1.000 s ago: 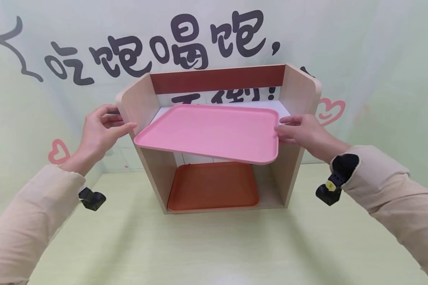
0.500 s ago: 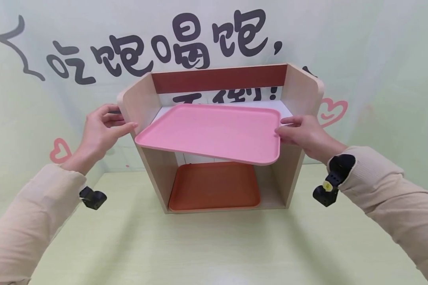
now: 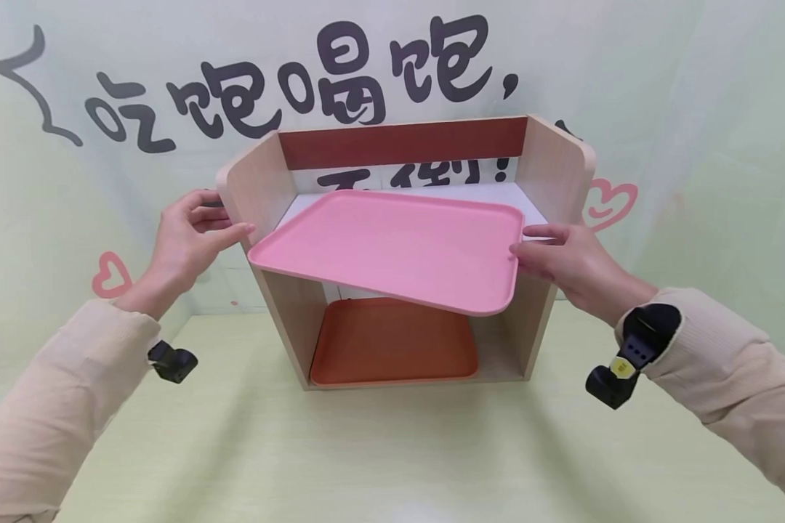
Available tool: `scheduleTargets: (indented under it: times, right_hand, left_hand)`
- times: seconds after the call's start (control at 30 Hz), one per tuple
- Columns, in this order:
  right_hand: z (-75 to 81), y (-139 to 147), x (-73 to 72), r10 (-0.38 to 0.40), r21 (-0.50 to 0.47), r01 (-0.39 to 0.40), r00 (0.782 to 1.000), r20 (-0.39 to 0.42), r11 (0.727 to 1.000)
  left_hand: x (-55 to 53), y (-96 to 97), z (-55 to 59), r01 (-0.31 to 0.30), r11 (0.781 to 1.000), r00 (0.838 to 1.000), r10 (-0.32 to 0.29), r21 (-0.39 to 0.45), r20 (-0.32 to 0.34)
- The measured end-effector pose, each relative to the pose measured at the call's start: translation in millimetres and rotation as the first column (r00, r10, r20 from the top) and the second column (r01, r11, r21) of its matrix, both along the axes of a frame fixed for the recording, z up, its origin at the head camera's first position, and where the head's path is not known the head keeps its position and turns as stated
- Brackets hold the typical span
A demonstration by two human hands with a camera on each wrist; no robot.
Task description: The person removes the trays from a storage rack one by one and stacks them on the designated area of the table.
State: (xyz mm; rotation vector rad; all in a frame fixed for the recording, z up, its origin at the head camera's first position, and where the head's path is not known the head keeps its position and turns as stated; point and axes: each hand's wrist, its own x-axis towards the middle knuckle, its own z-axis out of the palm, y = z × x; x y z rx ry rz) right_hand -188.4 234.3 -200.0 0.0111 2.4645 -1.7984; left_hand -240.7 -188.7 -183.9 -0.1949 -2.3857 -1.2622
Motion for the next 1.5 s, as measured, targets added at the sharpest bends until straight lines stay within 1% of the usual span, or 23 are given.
scheduleTargets:
  times: [0.07,0.2,0.27,0.3,0.43,0.47,0.53,0.7,0.77,0.87,0.97,1.07,1.17,1.3,1.37,1.5]
  right_hand:
    - [-0.9,0.7,2.2,0.004,-0.062,-0.003,1.0,0.01,0.998]
    - [-4.2,1.6,8.1,0.006,-0.139,-0.004,1.0,0.012,0.99]
    - [-6.3,2.6,11.1,0.007,-0.201,-0.004,1.0,0.017,0.98]
    - [-7.4,2.6,12.9,0.002,-0.205,0.001,1.0,0.013,0.979]
    - [-10.1,4.3,17.7,0.018,-0.336,-0.006,0.999,0.03,0.942]
    - [-10.4,4.2,18.7,0.017,-0.345,-0.005,0.999,0.032,0.939]
    - [-10.6,4.6,20.2,0.031,-0.382,-0.013,0.999,0.04,0.924]
    - [-11.0,4.1,22.3,0.041,-0.407,-0.019,0.998,0.045,0.913]
    - [-11.7,4.3,22.3,0.042,-0.411,-0.019,0.998,0.047,0.911]
    - [-13.2,5.0,21.3,0.05,-0.386,-0.027,0.998,0.05,0.922]
    - [-14.4,5.5,18.9,0.076,-0.317,-0.06,0.996,0.041,0.947]
    - [-13.4,5.6,15.0,0.102,-0.254,-0.09,0.994,0.035,0.963]
    - [-11.5,4.9,11.8,0.106,-0.192,-0.097,0.994,0.038,0.977]
    - [-10.0,6.5,5.7,0.091,-0.141,-0.084,0.995,0.044,0.986]
    - [-9.3,8.5,1.5,0.086,-0.148,-0.079,0.995,0.043,0.986]
    - [-8.3,11.3,-3.7,0.083,-0.19,-0.071,0.995,0.056,0.979]
  left_hand:
    - [0.1,-0.3,0.4,-0.007,1.0,1.0,0.007,-0.003,-0.003]
    - [0.2,-0.6,0.8,-0.011,1.0,1.0,0.011,-0.006,0.002]
    - [0.5,-0.4,0.8,-0.009,1.0,1.0,0.009,-0.007,0.003]
    - [0.7,-0.2,0.8,-0.008,1.0,1.0,0.008,-0.007,0.005]
    - [0.2,-0.1,0.2,-0.011,1.0,1.0,0.012,-0.014,0.005]
    - [0.1,0.0,0.1,-0.012,1.0,1.0,0.013,-0.014,0.005]
    - [-0.7,-0.2,-0.2,-0.015,1.0,1.0,0.015,-0.015,0.003]
    - [-0.4,-1.0,0.7,-0.016,1.0,1.0,0.016,-0.02,0.001]
    - [-0.1,-1.0,1.0,-0.014,1.0,1.0,0.014,-0.023,0.003]
    - [0.4,-0.4,0.7,-0.012,1.0,1.0,0.012,-0.019,0.009]
    - [0.8,0.6,0.1,-0.01,1.0,1.0,0.01,-0.011,0.012]
    - [0.9,1.4,-0.3,-0.007,1.0,1.0,0.007,-0.003,0.012]
    - [0.7,1.7,-0.2,-0.008,1.0,1.0,0.008,-0.004,0.012]
    - [0.3,1.3,-0.5,-0.011,1.0,1.0,0.011,-0.004,0.01]
    - [0.3,1.1,-0.6,-0.011,1.0,1.0,0.011,-0.005,0.01]
    - [0.7,1.2,-0.5,-0.008,1.0,1.0,0.008,-0.006,0.011]
